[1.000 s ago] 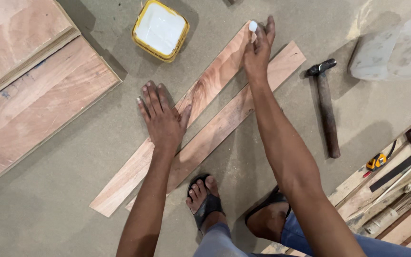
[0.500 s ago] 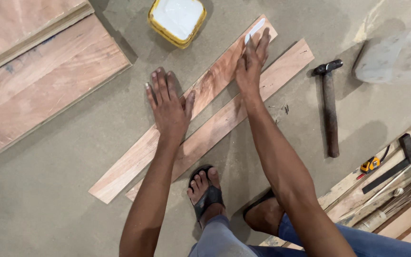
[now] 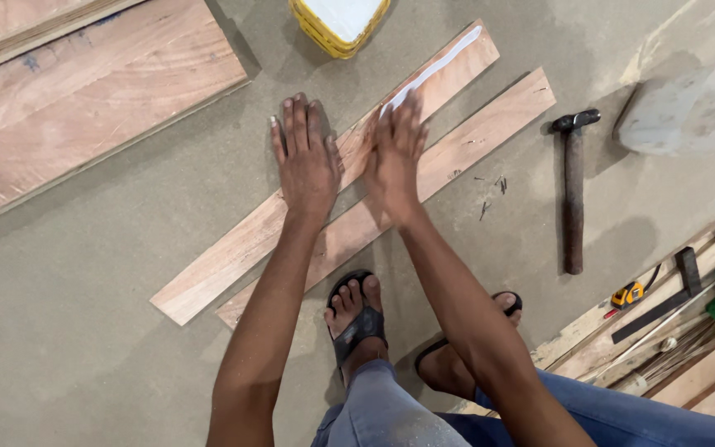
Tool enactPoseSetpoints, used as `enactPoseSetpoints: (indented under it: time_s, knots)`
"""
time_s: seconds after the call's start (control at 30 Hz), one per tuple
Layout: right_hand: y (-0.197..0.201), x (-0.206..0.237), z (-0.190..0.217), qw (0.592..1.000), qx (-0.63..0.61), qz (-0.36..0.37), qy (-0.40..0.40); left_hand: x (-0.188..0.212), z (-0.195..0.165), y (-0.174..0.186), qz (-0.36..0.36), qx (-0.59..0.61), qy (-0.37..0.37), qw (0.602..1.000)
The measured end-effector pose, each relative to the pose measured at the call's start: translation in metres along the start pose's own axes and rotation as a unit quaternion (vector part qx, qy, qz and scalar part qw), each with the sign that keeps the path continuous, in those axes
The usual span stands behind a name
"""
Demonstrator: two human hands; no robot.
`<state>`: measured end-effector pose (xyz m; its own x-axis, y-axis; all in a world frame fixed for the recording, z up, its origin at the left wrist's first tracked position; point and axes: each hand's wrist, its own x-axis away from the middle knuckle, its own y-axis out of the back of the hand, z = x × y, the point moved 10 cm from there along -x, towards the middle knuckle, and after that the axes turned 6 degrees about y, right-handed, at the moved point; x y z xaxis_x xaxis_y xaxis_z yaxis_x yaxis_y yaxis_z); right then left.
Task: The person hammers nails into wooden planks, applies glue to the edges, and joins the planks together. They continue hammering nails to secure the joined pieces.
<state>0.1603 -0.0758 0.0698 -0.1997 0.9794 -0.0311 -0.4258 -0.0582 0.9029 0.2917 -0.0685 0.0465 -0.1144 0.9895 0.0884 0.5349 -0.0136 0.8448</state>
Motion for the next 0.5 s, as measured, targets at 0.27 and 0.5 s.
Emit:
enactPoseSetpoints:
  time_s: [0.27,0.5]
  knots:
    - [0.060,-0.051,0.029,0.976,-0.057,-0.110,0.177,-0.007,-0.003,0.007,-0.016,-0.016,0.006,1.000]
    - [0.025,-0.170,0.062,0.951,0.179,0.106,0.230,-0.030,-0.014,0.021,-0.053,-0.031,-0.001,0.998]
